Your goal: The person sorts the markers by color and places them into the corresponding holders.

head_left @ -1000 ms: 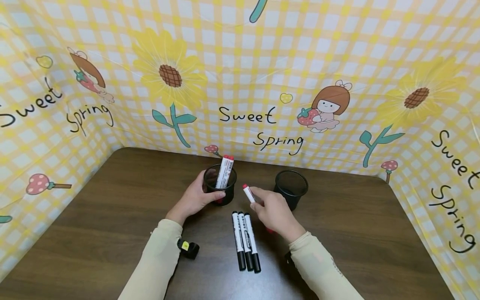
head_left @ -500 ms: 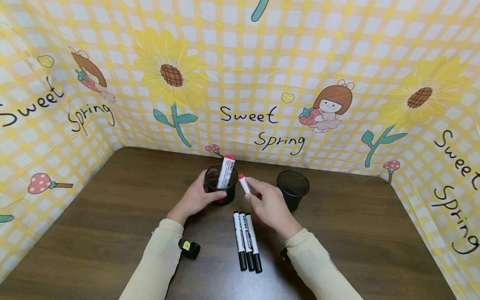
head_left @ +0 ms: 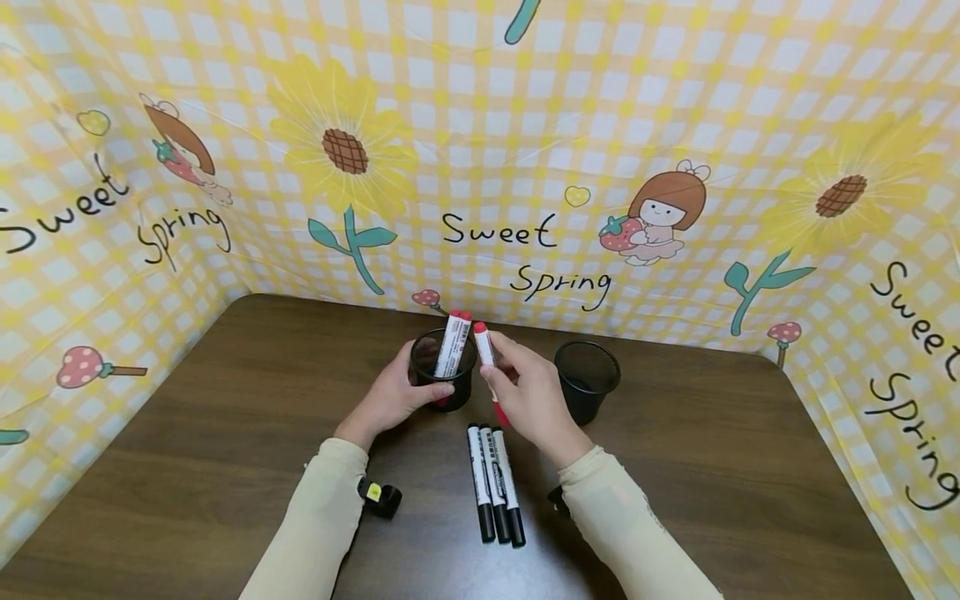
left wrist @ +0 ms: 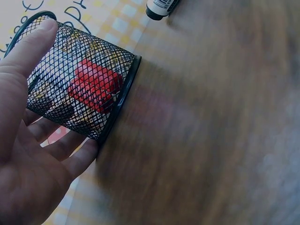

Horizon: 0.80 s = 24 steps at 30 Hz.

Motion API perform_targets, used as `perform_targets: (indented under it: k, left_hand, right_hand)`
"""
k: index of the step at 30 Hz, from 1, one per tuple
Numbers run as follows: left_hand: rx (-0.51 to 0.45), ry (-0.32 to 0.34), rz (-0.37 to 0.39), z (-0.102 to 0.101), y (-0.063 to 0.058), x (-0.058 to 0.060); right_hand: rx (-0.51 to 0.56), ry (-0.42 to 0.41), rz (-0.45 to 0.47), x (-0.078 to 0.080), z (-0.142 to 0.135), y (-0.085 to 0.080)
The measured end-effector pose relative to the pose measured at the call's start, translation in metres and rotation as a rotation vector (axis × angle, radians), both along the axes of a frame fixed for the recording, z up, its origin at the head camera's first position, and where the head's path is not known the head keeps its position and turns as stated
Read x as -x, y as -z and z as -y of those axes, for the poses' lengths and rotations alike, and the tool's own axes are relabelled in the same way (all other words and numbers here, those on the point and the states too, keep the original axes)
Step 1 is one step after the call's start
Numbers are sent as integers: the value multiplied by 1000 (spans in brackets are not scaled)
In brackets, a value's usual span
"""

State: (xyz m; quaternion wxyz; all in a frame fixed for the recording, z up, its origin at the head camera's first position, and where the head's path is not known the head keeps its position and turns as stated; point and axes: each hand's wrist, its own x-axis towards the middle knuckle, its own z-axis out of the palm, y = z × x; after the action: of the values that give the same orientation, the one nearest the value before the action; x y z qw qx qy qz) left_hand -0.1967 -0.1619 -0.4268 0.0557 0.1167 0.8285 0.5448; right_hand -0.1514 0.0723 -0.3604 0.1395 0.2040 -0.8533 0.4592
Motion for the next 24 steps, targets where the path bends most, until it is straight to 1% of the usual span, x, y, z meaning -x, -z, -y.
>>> perform_targets:
  k: [7,13,18,24]
  left_hand:
    - [5,-5,-3,0,0,0]
    - [9,-3,-13,0,1,1]
    - [3,-6,-7,0,1,1]
    - [-22,1,-9,0,3,2]
  right_hand:
    - [70,15,-85,7,6,0]
    - [98,36,-111,13,11,-4]
    - [157,43,-146,17,17,-7]
    - [236,45,-179,20,24,-6]
